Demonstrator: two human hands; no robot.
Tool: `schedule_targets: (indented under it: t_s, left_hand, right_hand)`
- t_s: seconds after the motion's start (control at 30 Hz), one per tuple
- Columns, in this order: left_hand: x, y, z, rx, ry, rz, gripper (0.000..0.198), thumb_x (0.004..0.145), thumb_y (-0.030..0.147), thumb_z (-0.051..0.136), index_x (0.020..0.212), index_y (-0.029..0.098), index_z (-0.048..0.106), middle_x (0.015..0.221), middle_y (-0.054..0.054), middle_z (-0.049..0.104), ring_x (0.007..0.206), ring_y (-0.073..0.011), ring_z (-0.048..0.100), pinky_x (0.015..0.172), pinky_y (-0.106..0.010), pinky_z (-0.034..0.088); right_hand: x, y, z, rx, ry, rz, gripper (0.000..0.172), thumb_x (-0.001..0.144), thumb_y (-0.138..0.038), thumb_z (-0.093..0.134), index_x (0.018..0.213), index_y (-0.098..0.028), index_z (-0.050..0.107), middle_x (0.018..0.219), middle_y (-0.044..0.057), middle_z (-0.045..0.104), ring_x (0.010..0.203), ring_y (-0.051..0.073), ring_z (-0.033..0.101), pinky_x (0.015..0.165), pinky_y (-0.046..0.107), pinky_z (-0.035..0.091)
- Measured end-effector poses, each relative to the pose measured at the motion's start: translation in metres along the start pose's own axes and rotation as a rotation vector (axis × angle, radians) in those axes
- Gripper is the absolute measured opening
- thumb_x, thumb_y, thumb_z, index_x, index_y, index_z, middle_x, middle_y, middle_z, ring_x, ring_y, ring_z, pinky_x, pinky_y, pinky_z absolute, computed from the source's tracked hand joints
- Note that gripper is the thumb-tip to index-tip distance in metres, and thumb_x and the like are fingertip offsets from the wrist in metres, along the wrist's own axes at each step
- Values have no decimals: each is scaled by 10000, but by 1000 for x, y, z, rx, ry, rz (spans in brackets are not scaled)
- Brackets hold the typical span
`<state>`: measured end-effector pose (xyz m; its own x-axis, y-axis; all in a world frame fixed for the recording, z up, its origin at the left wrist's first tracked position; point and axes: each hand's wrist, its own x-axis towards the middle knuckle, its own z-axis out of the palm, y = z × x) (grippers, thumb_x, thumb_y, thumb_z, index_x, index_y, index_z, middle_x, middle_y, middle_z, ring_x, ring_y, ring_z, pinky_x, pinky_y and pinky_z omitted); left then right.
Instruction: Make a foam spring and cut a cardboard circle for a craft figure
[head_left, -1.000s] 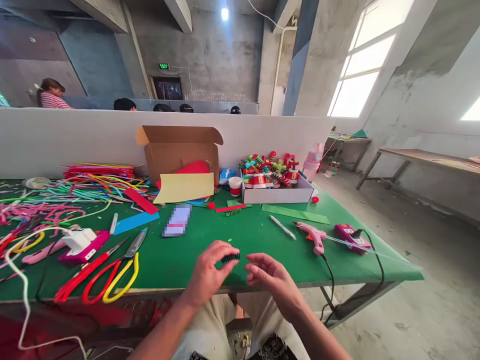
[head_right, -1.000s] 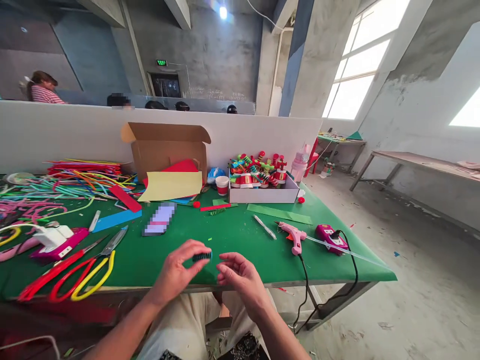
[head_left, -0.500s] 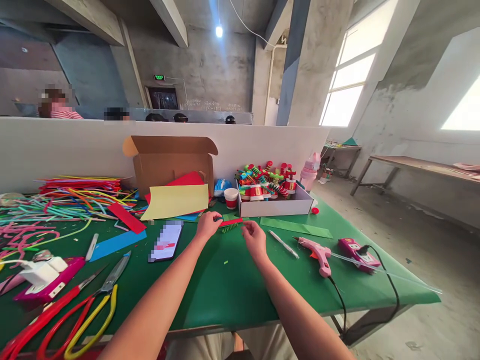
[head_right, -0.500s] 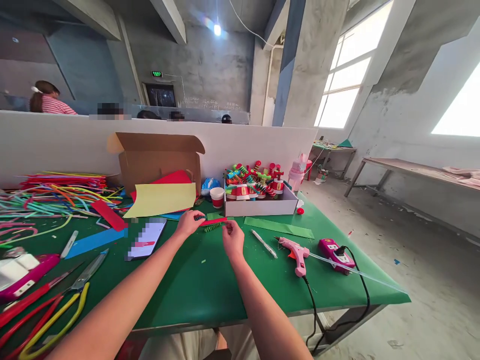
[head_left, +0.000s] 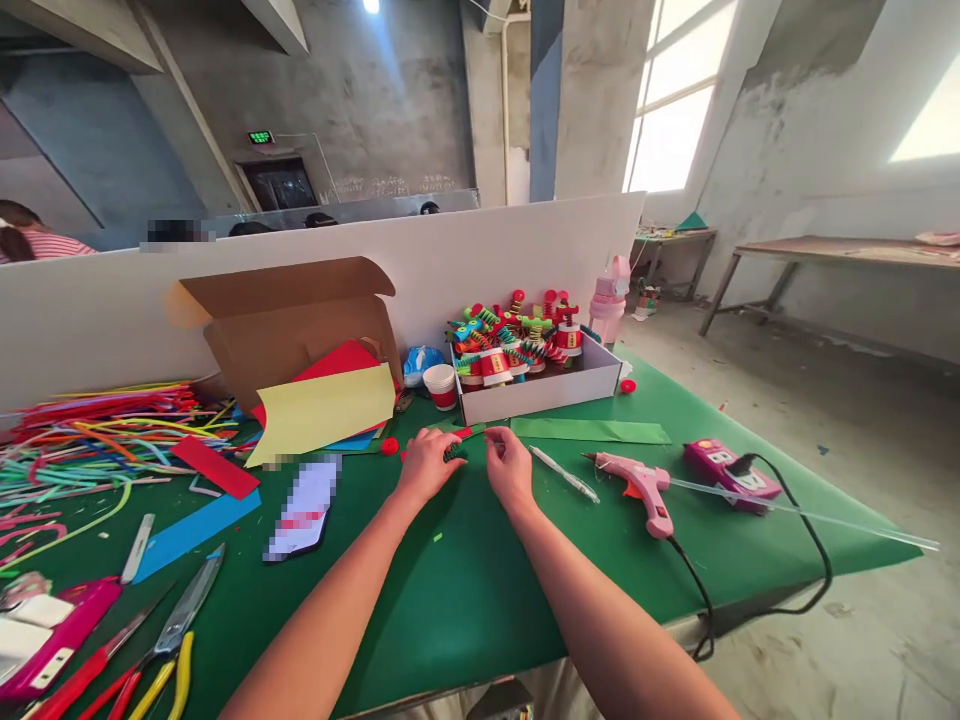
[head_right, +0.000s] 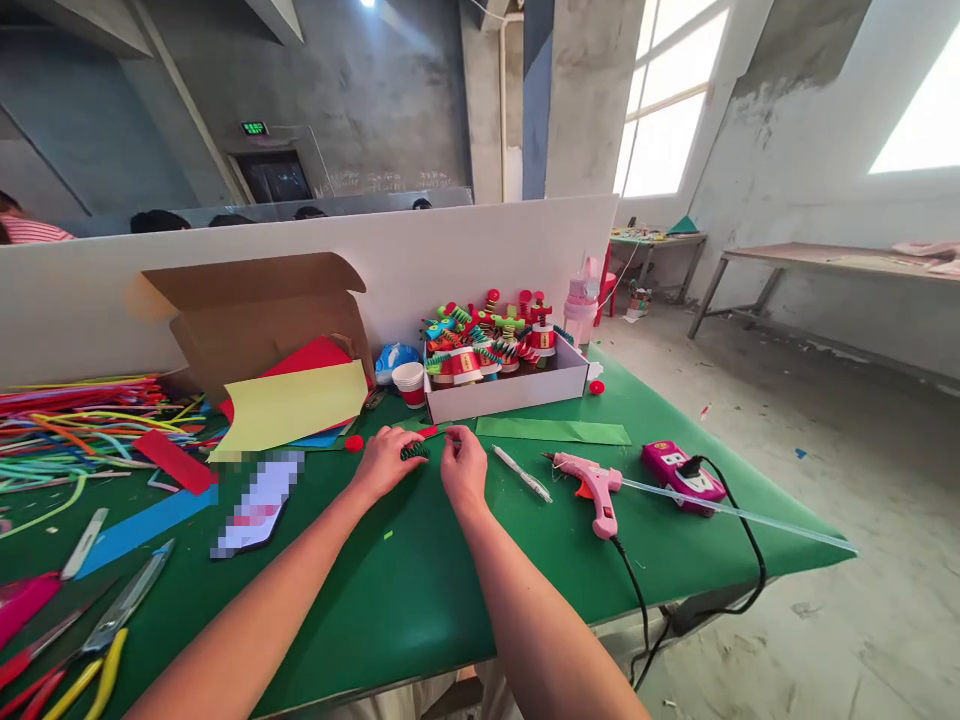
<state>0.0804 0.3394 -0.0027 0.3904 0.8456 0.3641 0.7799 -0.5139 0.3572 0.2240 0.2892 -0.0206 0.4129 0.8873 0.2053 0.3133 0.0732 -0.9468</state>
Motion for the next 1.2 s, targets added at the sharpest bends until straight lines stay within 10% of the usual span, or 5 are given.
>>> schedule_targets:
  t_s: [0.23, 0.53, 1.2]
  left_hand:
    - [-8, -24, -20, -55, 228, -52, 176, 847, 226, 561, 711, 229, 673, 725, -19, 666, 745, -188, 560, 711, -299, 441]
    - [-19, -12, -8, 148, -50, 68, 100, 728, 247, 739, 818, 239, 695, 710, -31, 645, 813, -235, 555, 707, -337, 399]
    - [-23, -11, -29, 290, -238, -30, 78, 769, 299, 634, 742, 226, 638, 783, -43, 684, 856, -256, 593, 752, -368, 403]
  right_hand:
    - [-3, -6, -2, -239, -171, -3, 408, 770, -38, 367, 937, -213, 696, 972, 49, 720, 919, 204, 624, 817, 320, 455]
    - [-14, -16, 0, -558, -391, -147, 579, 761, -10, 410, 1247, -243, 619, 1251, 48, 661, 1173, 247, 492, 958, 395, 357]
    - [-15, -13, 4, -652, -417, -165, 632, 760, -40, 436, 1342, -256, 553, 1427, 62, 512, 1280, 254, 428, 1024, 402, 348]
